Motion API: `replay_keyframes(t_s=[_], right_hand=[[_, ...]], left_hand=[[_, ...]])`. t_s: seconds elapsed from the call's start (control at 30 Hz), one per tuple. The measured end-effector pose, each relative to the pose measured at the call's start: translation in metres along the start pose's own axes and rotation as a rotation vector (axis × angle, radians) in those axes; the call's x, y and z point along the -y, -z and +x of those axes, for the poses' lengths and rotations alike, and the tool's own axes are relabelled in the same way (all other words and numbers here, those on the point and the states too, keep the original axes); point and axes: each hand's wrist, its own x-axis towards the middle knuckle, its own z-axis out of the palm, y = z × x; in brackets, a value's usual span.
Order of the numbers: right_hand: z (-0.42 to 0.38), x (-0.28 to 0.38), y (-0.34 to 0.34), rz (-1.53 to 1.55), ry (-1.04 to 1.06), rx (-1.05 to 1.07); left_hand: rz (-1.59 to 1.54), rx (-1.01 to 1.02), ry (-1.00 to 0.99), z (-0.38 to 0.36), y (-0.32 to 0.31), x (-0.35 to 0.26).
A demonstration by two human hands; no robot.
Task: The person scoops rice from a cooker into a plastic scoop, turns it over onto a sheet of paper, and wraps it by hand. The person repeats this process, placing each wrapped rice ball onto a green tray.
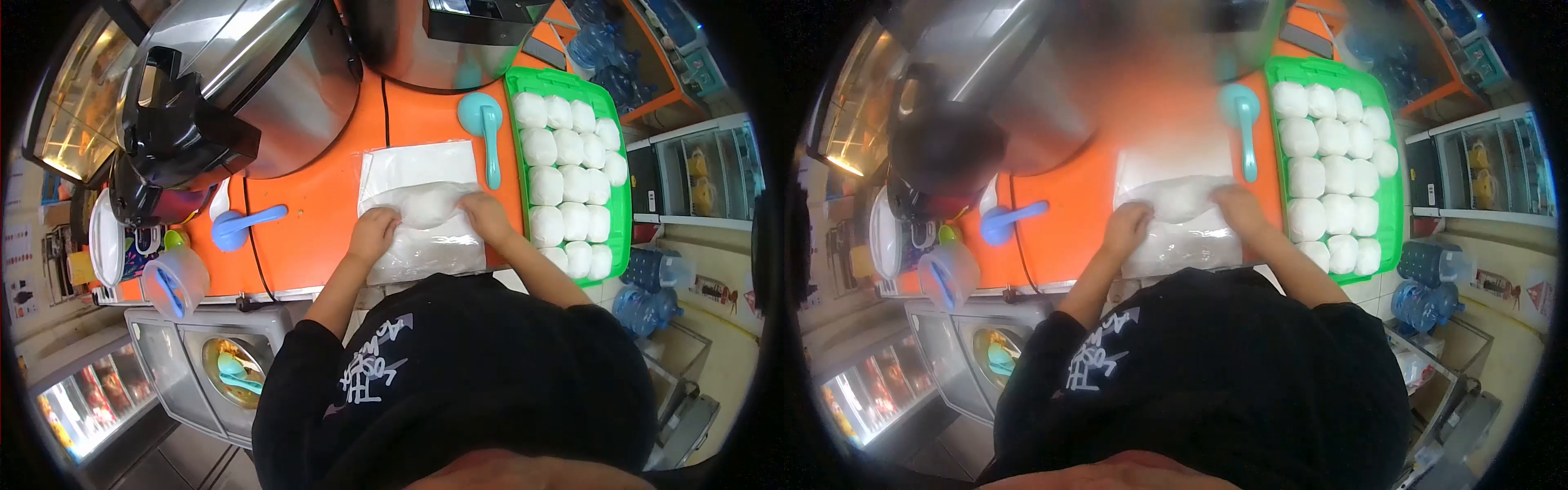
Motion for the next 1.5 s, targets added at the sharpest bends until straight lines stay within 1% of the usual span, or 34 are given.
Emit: replay_keyframes(t_s=[0.03, 0.1, 0.13, 0.2, 0.23, 0.27, 0.3, 0.33, 0.4, 0.43, 0.47, 0.5, 0.53, 0.6, 0.63, 0.7, 0.77, 0.83, 0.87, 0.9, 0.93, 0.97, 1.0, 1.07, 1.1, 1.13, 1.2, 1.27, 1.33, 1.37, 1.4, 1.43, 1.47, 1.5], right_hand=[[0.013, 0.012, 0.014, -0.001, -0.004, -0.007], [0.039, 0.053, 0.048, 0.112, -0.472, 0.101], [0.046, 0.048, 0.05, 0.111, -0.474, 0.099], [0.063, 0.033, 0.048, -0.295, 0.048, -0.074], [0.07, 0.021, 0.047, -0.283, 0.239, 0.013], [0.066, 0.02, 0.039, -0.28, 0.239, 0.008], [0.059, 0.02, 0.03, -0.163, 0.157, 0.043], [0.05, 0.024, 0.024, -0.048, 0.077, 0.079], [0.025, 0.04, 0.008, -0.186, 0.119, -0.067], [0.019, 0.039, -0.011, -0.082, 0.012, -0.179], [0.015, 0.041, -0.023, 0.024, -0.095, -0.291], [0.01, 0.047, -0.021, -0.083, -0.024, -0.349], [0.005, 0.052, -0.02, -0.076, -0.025, -0.355], [-0.003, 0.057, -0.017, -0.036, -0.019, -0.436], [-0.002, 0.058, -0.015, -0.035, -0.018, -0.441], [-0.001, 0.067, -0.016, 0.155, -0.209, -0.343], [0.014, 0.091, 0.001, 0.133, -0.35, -0.26], [0.012, 0.099, 0.005, 0.109, -0.486, -0.171], [0.011, 0.098, 0.002, 0.375, -0.438, -0.182], [0.016, 0.095, 0.005, 0.639, -0.375, -0.196], [0.02, 0.088, 0.011, 0.643, -0.362, -0.207], [0.018, 0.08, 0.015, 1.274, -0.353, -0.027], [0.015, 0.074, 0.017, 1.9, -0.318, 0.181], [0.005, 0.078, 0.029, 2.133, -0.403, 0.223], [0.001, 0.079, 0.03, 2.348, -0.274, 0.257], [-0.006, 0.075, 0.037, 2.543, -0.117, 0.255], [-0.021, 0.077, 0.059, 2.64, -0.235, 0.113], [-0.036, 0.047, 0.056, 2.706, -0.14, 0.052], [-0.055, 0.013, 0.064, 2.529, -0.246, -0.131], [-0.074, 0.007, 0.1, 2.62, -0.369, -0.202], [-0.091, -0.024, 0.106, 2.554, -0.086, -0.267], [-0.1, -0.048, 0.126, 2.226, -0.413, -0.71], [-0.12, -0.093, 0.135, 2.072, -0.463, -0.752], [-0.136, -0.111, 0.157, 1.725, -0.564, -0.942]], left_hand=[[-0.072, 0.081, 0.23, 0.009, 0.007, -0.004], [-0.188, 0.203, 0.573, 0.032, 0.018, -0.011], [-0.188, 0.205, 0.57, 0.043, 0.018, -0.004], [0.244, -0.009, 0.102, 0.058, 0.021, 0.01], [0.248, -0.007, 0.102, 0.061, 0.024, 0.01], [0.22, 0.239, 0.12, 0.066, 0.029, 0.009], [0.191, 0.483, 0.137, 0.072, 0.033, 0.006], [0.195, 0.478, 0.134, 0.07, 0.031, 0.003], [0.171, 0.342, 0.307, 0.046, 0.015, -0.011], [0.172, 0.347, 0.307, 0.033, 0.001, -0.017], [0.191, 0.158, 0.292, 0.018, -0.015, -0.022], [0.212, -0.03, 0.274, 0.007, -0.023, -0.025], [0.22, -0.026, 0.271, 0.001, -0.022, -0.028], [0.225, 0.009, 0.229, -0.003, -0.021, -0.029], [0.152, 0.159, 0.327, 0.008, -0.006, -0.027], [0.271, 0.124, 0.271, 0.035, 0.008, -0.025], [0.39, 0.09, 0.211, 0.06, 0.008, -0.016], [0.036, 0.431, 0.095, 0.077, 0.007, -0.015], [0.046, 0.424, 0.093, 0.076, 0.013, -0.021], [-0.16, 0.474, 0.197, 0.074, 0.022, -0.025], [-0.371, 0.525, 0.302, 0.071, 0.029, -0.031], [-0.727, 0.402, 0.372, 0.065, 0.029, -0.035], [-0.72, 0.412, 0.375, 0.059, 0.025, -0.039], [-0.996, 0.258, 0.42, 0.062, 0.031, -0.066], [-0.665, 0.215, 0.307, 0.069, 0.034, -0.081], [-0.682, 0.254, 0.261, 0.072, 0.028, -0.089], [-0.576, 0.043, 0.24, 0.081, 0.009, -0.107], [-0.508, 0.143, 0.092, 0.092, 0.001, -0.13], [-0.41, 0.191, -0.034, 0.098, -0.002, -0.144], [-0.36, 0.248, -0.056, 0.098, -0.008, -0.15], [-0.308, 0.299, -0.073, 0.096, -0.012, -0.155], [-0.311, 0.303, -0.085, 0.094, -0.015, -0.153], [-0.352, 0.383, 0.005, 0.091, -0.018, -0.147], [-0.39, 0.462, 0.101, 0.087, -0.015, -0.145]])
